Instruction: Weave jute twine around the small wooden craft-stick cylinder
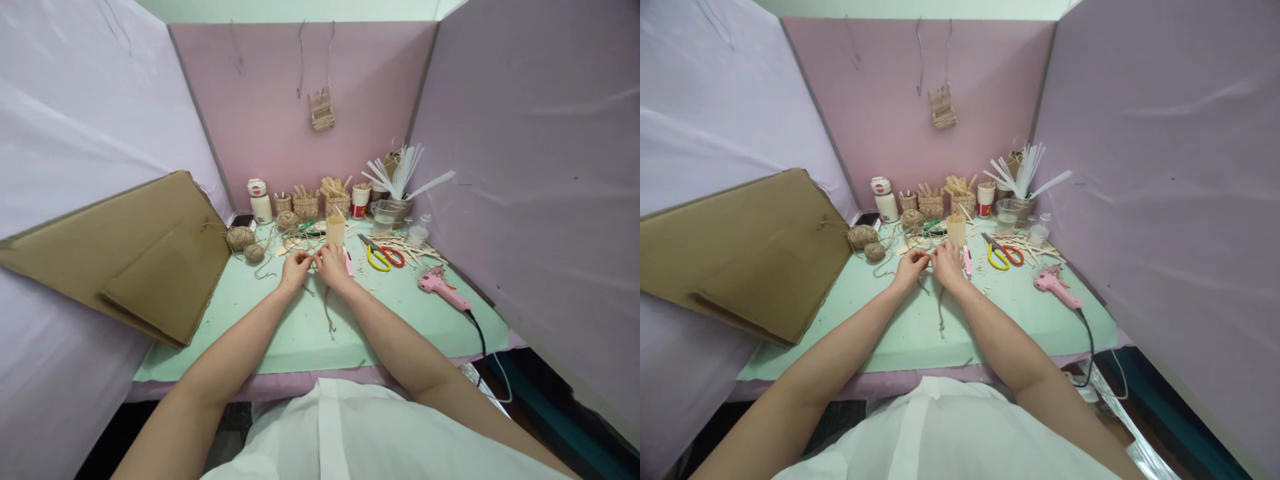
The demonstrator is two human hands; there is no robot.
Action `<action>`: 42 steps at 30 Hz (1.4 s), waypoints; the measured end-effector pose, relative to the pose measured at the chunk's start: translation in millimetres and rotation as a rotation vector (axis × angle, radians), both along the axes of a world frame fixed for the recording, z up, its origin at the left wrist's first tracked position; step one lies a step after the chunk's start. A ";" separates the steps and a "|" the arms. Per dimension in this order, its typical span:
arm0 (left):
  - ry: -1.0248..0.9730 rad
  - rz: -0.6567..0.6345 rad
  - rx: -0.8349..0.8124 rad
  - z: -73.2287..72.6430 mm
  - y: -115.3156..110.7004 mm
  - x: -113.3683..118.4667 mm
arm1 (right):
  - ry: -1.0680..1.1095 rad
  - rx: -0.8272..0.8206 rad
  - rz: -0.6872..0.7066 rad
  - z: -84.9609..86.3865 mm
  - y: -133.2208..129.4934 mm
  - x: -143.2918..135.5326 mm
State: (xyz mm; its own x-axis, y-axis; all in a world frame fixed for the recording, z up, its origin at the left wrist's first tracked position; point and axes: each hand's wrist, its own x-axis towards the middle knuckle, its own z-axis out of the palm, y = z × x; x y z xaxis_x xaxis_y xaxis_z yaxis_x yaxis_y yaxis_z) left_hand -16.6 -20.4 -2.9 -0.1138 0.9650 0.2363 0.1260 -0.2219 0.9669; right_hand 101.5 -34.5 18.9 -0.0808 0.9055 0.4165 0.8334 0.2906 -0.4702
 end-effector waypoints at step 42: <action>-0.588 -0.144 -0.297 11.1 -0.5 -9.0 | 0.175 0.152 0.172 1.3 8.0 6.3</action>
State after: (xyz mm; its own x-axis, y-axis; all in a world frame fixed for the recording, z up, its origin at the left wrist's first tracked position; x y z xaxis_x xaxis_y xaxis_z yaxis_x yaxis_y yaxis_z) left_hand -25.6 -20.8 8.1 -0.0075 0.9946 -0.1038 -0.4510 0.0893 0.8880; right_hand 107.8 -26.5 20.2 -0.1426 0.8111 0.5672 0.6758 0.4986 -0.5429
